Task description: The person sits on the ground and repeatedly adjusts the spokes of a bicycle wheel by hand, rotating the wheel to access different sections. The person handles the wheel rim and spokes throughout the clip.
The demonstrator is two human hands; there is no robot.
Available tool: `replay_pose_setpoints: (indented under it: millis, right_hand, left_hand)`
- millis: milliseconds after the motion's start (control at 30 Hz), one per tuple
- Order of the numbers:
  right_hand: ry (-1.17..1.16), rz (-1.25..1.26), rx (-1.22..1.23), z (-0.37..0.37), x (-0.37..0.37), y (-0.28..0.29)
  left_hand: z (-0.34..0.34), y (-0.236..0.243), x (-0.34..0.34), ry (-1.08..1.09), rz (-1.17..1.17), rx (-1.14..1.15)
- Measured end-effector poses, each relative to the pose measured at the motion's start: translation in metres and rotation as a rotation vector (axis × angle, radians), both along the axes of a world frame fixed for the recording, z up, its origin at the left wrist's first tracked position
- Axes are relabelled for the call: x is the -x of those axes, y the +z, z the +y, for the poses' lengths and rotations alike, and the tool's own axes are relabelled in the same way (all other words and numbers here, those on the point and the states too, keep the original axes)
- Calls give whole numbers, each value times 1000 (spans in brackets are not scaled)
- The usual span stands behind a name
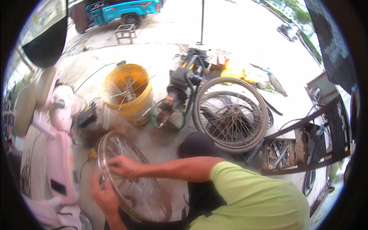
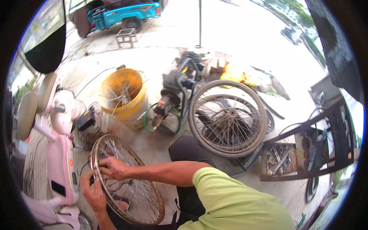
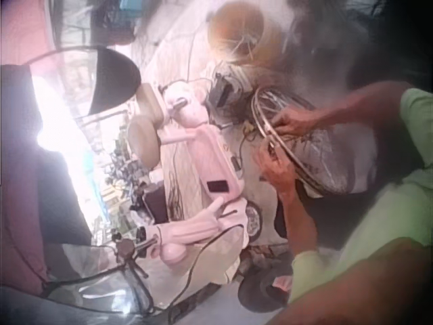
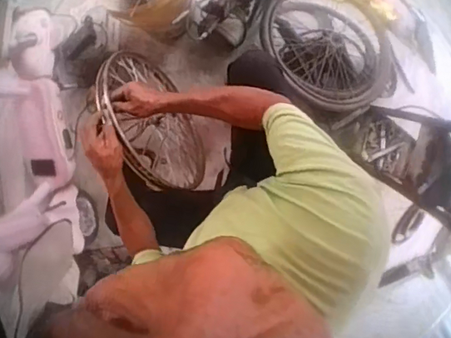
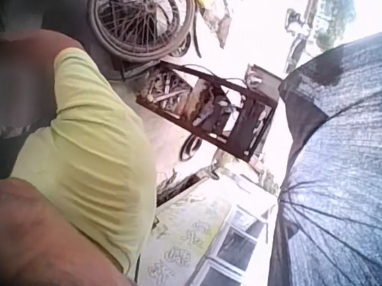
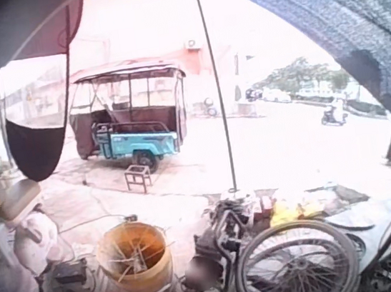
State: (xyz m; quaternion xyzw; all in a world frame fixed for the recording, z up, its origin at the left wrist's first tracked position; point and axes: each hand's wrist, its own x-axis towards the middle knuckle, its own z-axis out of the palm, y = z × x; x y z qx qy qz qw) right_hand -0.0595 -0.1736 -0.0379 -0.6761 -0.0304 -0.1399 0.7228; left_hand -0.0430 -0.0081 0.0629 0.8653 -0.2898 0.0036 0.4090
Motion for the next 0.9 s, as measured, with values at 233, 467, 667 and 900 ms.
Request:
replay_pose_setpoints:
  millis: [233,467,667,900]
  right_hand:
    - [179,-100,33,8,8,5]
    - [222,-10,120,5,16,14]
    - [192,-53,65,9,17,9]
    - [288,3,90,6,14,13]
  left_hand:
    - [17,16,-8,-104,-103,-148]
    - [16,13,-18,-114,-92,-148]
    - [15,14,-21,-56,21,-166]
    - [20,9,-25,-164,152,-23]
